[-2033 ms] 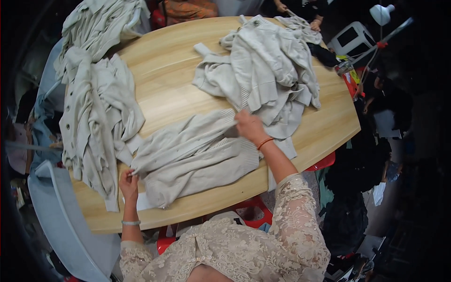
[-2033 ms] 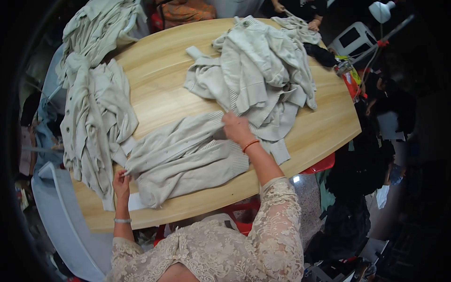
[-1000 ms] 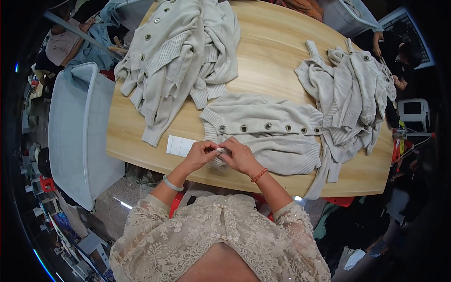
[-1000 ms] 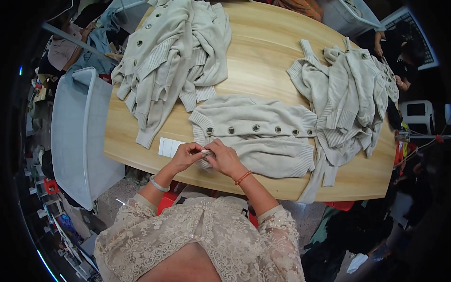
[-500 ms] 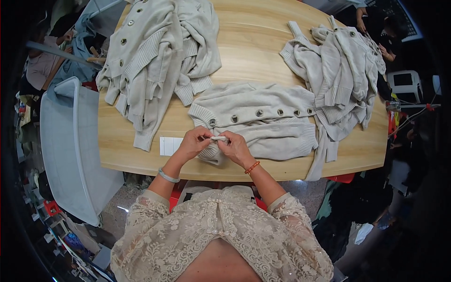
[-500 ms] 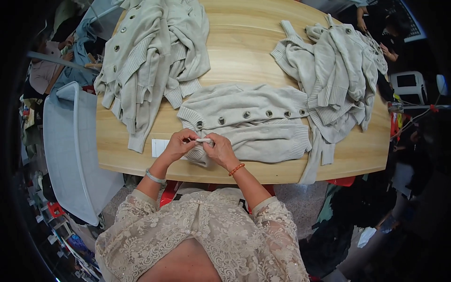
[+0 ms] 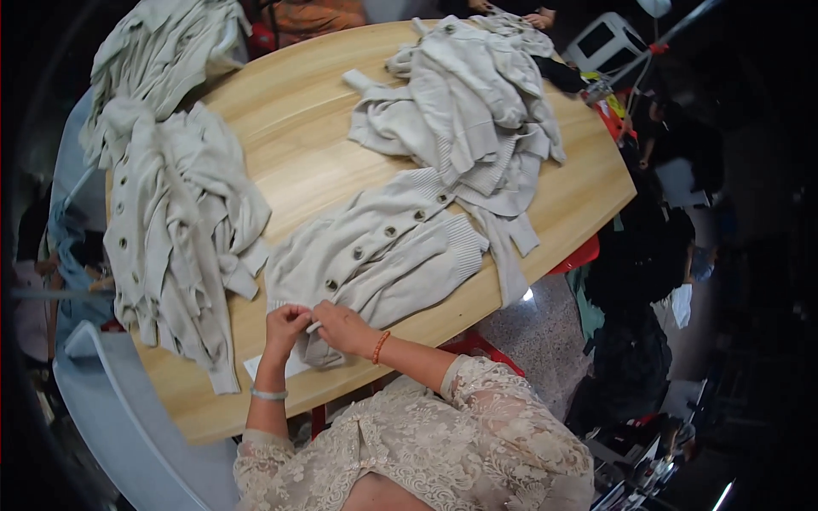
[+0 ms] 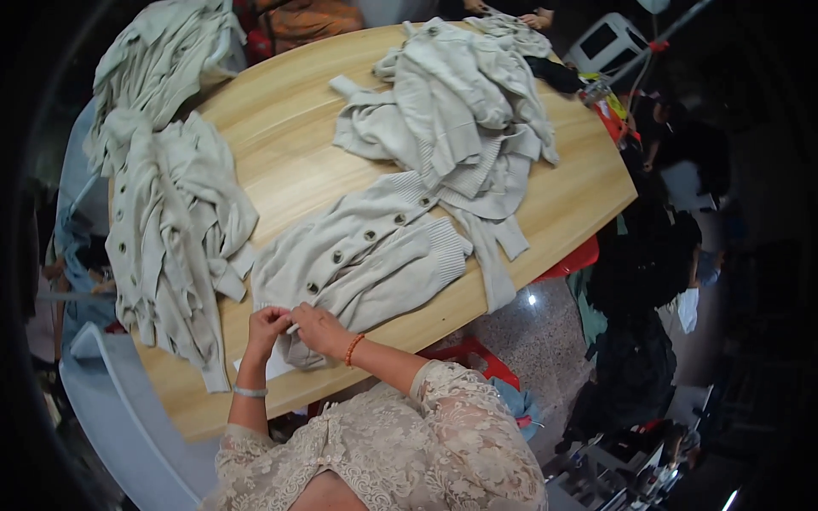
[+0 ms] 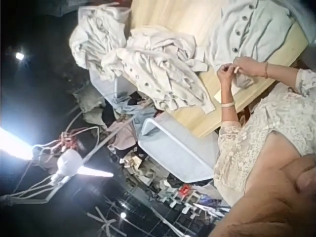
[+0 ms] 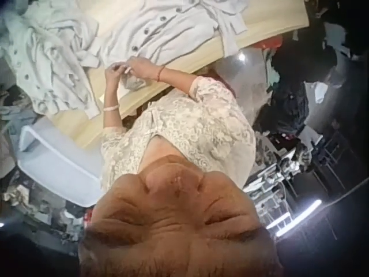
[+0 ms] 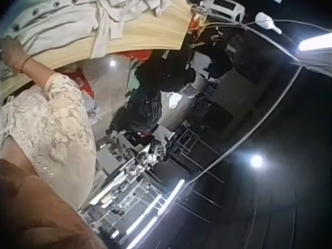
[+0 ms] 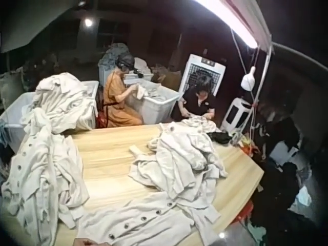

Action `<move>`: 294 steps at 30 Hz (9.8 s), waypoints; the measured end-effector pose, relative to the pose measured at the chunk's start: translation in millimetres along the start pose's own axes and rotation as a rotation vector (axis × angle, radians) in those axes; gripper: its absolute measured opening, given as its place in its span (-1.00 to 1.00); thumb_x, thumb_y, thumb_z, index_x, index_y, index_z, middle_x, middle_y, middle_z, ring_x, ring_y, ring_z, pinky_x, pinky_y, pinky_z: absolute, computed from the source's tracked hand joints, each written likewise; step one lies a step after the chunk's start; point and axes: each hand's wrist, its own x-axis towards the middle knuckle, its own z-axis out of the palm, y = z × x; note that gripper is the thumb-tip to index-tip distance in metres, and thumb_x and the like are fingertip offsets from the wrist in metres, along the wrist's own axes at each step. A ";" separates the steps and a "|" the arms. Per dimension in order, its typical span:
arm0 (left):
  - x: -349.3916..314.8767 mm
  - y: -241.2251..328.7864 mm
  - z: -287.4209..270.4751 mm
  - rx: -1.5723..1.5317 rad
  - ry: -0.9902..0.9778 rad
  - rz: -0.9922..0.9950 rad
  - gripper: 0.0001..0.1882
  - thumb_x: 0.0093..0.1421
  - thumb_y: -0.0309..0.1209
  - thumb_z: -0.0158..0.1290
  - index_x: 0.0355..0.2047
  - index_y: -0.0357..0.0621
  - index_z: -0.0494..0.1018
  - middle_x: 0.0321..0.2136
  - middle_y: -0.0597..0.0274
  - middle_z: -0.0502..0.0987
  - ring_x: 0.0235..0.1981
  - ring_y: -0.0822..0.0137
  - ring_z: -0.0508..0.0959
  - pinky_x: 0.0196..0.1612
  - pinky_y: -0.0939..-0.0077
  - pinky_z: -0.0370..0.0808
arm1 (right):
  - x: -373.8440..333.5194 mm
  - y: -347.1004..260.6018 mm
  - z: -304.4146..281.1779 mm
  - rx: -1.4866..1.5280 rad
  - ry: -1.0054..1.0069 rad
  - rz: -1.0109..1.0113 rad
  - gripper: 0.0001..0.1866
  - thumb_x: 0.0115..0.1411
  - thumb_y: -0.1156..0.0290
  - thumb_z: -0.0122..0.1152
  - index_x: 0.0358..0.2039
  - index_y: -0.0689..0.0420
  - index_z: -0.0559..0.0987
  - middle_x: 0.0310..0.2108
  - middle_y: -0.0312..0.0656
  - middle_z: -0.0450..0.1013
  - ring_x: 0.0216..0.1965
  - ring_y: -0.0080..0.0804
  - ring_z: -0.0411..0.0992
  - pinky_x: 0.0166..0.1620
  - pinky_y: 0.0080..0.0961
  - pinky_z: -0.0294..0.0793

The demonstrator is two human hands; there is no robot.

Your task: Inspecting, buttoning, and organizing white knitted cardigans on a work table.

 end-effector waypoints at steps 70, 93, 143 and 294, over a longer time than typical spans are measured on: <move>23.4 7.2 45.5 0.082 -0.263 0.088 -0.87 0.03 -0.46 0.20 -0.46 -0.28 0.57 -0.55 0.32 0.58 -0.55 0.58 0.48 -0.46 0.68 0.44 | -35.9 2.9 -23.2 -0.223 0.166 0.070 -0.89 0.03 0.52 0.12 -0.37 0.16 0.45 -0.39 0.02 0.45 -0.33 0.07 0.44 -0.28 -0.14 0.43; -0.3 2.3 38.7 -0.151 -0.377 -0.022 -0.79 0.04 -0.39 0.25 -0.37 -0.27 0.56 -0.49 0.36 0.53 -0.46 0.61 0.47 -0.37 0.75 0.42 | -46.8 -0.6 -23.5 -0.282 0.089 0.030 -0.65 0.04 0.45 0.15 -0.12 0.20 0.42 -0.32 0.03 0.43 -0.27 0.02 0.42 -0.22 -0.16 0.44; 24.6 9.6 66.9 0.263 -0.298 0.011 -0.87 0.09 -0.47 0.12 -0.41 -0.33 0.52 -0.54 0.32 0.54 -0.51 0.58 0.45 -0.43 0.65 0.41 | -58.1 26.6 -24.1 0.036 0.144 0.164 -0.85 0.00 0.45 0.18 -0.37 0.15 0.50 -0.41 -0.09 0.40 -0.35 -0.04 0.43 -0.29 -0.25 0.43; 11.7 28.8 120.2 0.608 -0.432 0.499 -0.78 0.02 -0.63 0.05 -0.26 -0.30 0.51 -0.41 0.01 0.49 -0.38 0.10 0.49 -0.28 0.40 0.42 | -88.5 64.5 -59.1 -0.123 0.101 0.255 -0.78 0.12 0.42 0.08 -0.24 0.20 0.37 -0.33 0.05 0.36 -0.32 0.08 0.42 -0.27 -0.11 0.43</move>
